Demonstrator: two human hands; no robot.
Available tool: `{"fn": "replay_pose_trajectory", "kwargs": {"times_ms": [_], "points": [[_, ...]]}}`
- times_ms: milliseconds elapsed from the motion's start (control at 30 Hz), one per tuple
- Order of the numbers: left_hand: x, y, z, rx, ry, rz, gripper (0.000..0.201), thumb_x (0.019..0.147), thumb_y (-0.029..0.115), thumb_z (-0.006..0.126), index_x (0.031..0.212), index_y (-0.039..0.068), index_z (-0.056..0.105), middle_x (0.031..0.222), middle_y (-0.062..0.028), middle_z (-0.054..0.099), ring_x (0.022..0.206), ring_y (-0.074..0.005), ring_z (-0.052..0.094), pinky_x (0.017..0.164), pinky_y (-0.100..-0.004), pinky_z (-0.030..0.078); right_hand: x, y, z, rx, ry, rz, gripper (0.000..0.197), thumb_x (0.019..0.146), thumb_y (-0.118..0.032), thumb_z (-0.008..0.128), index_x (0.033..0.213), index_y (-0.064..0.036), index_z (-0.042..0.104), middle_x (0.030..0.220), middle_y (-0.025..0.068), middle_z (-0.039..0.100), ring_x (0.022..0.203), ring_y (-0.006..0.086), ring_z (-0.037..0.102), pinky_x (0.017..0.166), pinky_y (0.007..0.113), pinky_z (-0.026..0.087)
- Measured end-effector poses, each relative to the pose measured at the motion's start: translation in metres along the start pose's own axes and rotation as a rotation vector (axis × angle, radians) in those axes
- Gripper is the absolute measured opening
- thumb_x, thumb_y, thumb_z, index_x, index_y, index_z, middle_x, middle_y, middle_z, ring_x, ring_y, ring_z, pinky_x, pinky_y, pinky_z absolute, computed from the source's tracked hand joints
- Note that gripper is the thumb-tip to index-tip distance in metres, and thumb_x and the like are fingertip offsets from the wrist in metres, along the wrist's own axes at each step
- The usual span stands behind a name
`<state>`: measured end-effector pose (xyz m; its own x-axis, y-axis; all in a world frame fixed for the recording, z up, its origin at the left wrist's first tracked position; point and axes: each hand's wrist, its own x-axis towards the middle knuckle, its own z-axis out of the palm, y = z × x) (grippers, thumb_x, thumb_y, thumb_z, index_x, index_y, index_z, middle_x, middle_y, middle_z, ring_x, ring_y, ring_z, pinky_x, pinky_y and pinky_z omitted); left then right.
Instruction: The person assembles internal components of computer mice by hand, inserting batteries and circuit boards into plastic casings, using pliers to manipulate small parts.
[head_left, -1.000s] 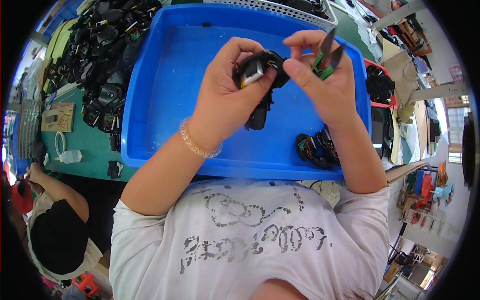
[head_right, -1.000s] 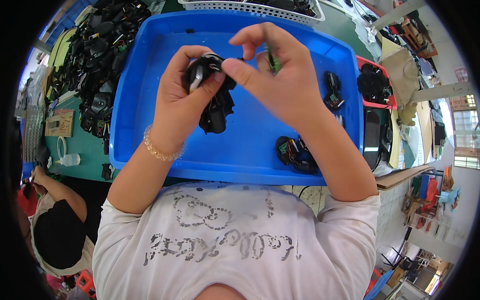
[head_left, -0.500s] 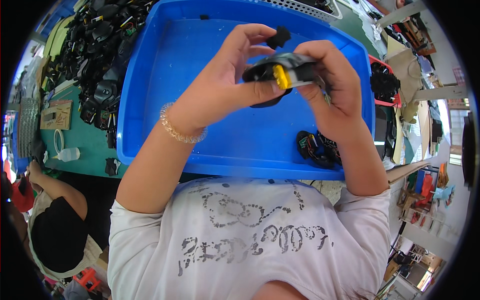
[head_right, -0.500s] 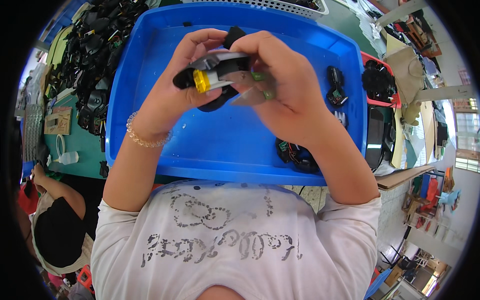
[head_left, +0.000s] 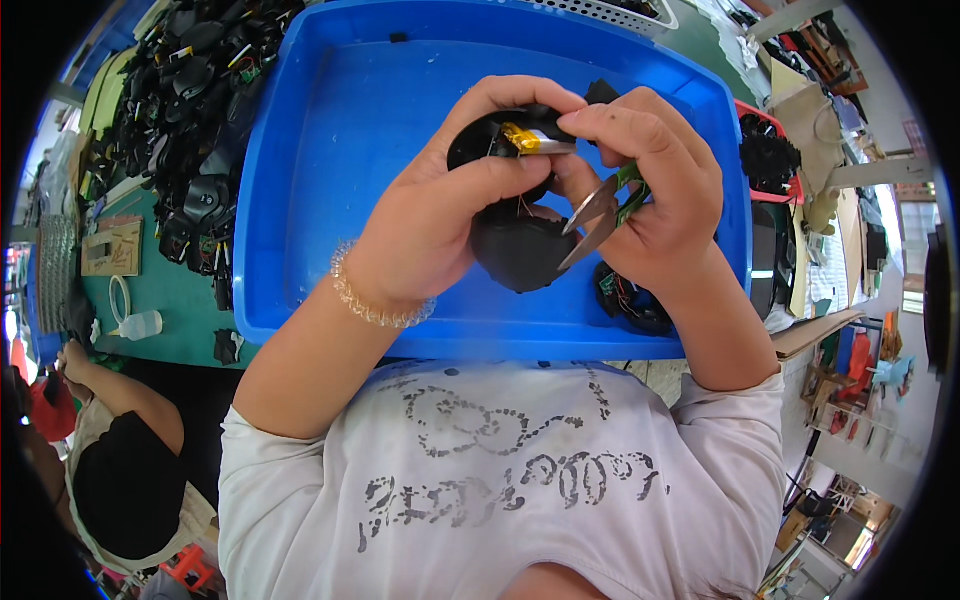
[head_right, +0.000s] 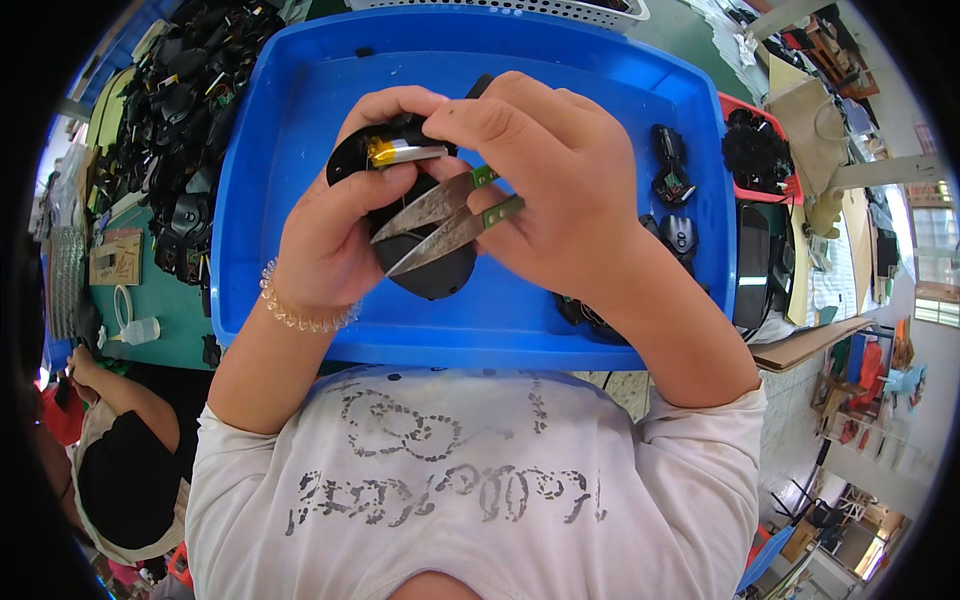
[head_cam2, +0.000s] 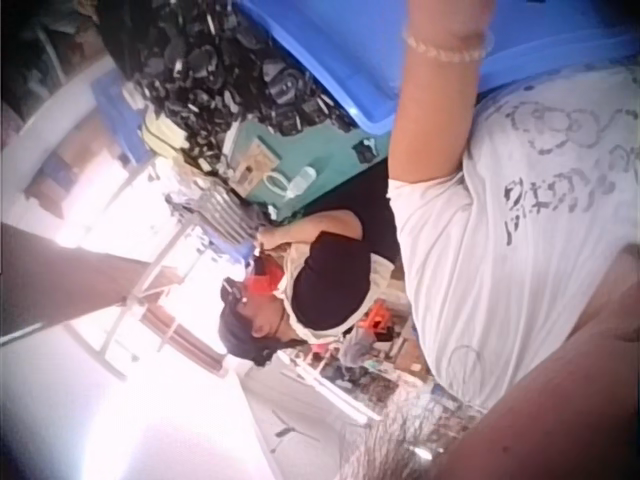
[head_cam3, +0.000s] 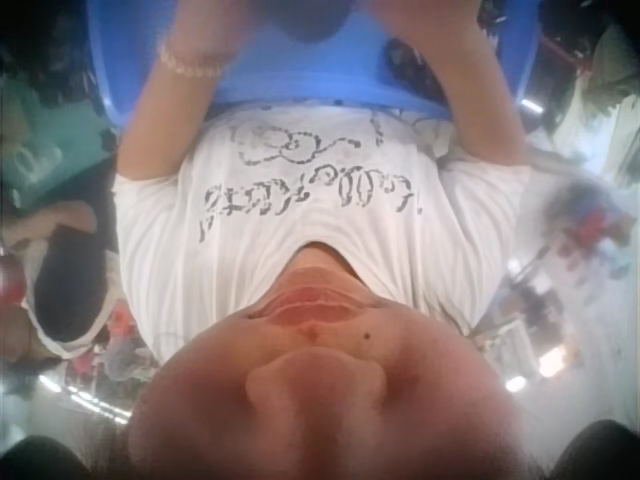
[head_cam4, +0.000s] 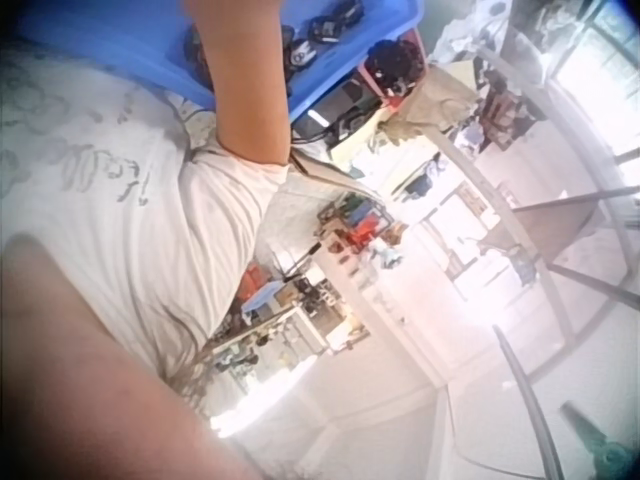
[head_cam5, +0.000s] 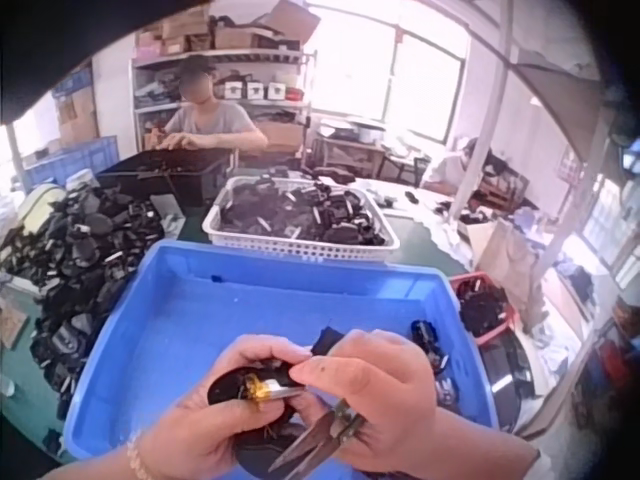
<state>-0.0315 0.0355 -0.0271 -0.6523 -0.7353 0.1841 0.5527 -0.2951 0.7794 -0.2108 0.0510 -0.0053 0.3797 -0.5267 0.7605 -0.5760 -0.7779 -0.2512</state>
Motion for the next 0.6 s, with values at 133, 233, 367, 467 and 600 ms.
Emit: {"fn": "replay_pose_trajectory", "kwargs": {"times_ms": [133, 233, 367, 467, 600], "points": [[-0.001, -0.006, -0.004, 0.103, 0.042, 0.022, 0.035, 0.084, 0.008, 0.055, 0.116, 0.003, 0.042, 0.099, -0.0112, 0.059, 0.092, -0.0153, 0.059, 0.08, -0.0287, 0.05, -0.001, -0.003, 0.001, -0.018, -0.054, -0.001, 0.044, 0.054, -0.004, 0.065, 0.097, -0.0082, 0.058, 0.074, 0.0034, 0.057, 0.058, 0.0178, 0.054, 0.049, 0.029, 0.037], [-0.001, -0.005, 0.003, 0.061, 0.094, -0.003, 0.035, 0.083, 0.005, 0.058, 0.114, 0.004, 0.043, 0.095, -0.0103, 0.06, 0.09, -0.0148, 0.059, 0.08, -0.0287, 0.05, -0.001, -0.004, 0.005, 0.061, -0.025, 0.013, 0.039, 0.054, -0.005, 0.066, 0.092, -0.0061, 0.057, 0.076, 0.0038, 0.058, 0.059, 0.0187, 0.056, 0.05, 0.029, 0.038], [-0.003, -0.004, 0.007, 0.013, 0.156, -0.051, 0.03, 0.079, 0.006, 0.069, 0.103, 0.007, 0.051, 0.09, 0.0011, 0.053, 0.082, -0.0057, 0.053, 0.073, -0.0207, 0.045, -0.001, -0.001, 0.004, 0.051, 0.049, -0.011, 0.033, 0.055, -0.007, 0.067, 0.085, -0.0052, 0.053, 0.074, 0.0047, 0.058, 0.057, 0.0197, 0.055, 0.049, 0.029, 0.037], [-0.003, -0.006, 0.01, 0.285, 0.236, 0.093, 0.027, 0.081, 0.009, 0.068, 0.102, 0.007, 0.051, 0.089, 0.001, 0.054, 0.081, -0.0053, 0.053, 0.071, -0.0209, 0.045, 0.001, -0.003, -0.001, 0.015, 0.016, 0.001, 0.03, 0.057, -0.006, 0.068, 0.082, -0.0051, 0.052, 0.071, 0.0048, 0.056, 0.055, 0.0201, 0.054, 0.048, 0.029, 0.037], [-0.003, -0.004, 0.011, 0.267, 0.216, 0.046, 0.023, 0.084, 0.012, 0.065, 0.102, 0.005, 0.052, 0.087, -0.0001, 0.055, 0.078, -0.0057, 0.054, 0.069, -0.0207, 0.046, 0.003, -0.006, -0.002, 0.038, -0.017, 0.014, 0.027, 0.06, -0.004, 0.069, 0.08, -0.0053, 0.051, 0.069, 0.0054, 0.054, 0.054, 0.0196, 0.053, 0.047, 0.028, 0.038]]}}
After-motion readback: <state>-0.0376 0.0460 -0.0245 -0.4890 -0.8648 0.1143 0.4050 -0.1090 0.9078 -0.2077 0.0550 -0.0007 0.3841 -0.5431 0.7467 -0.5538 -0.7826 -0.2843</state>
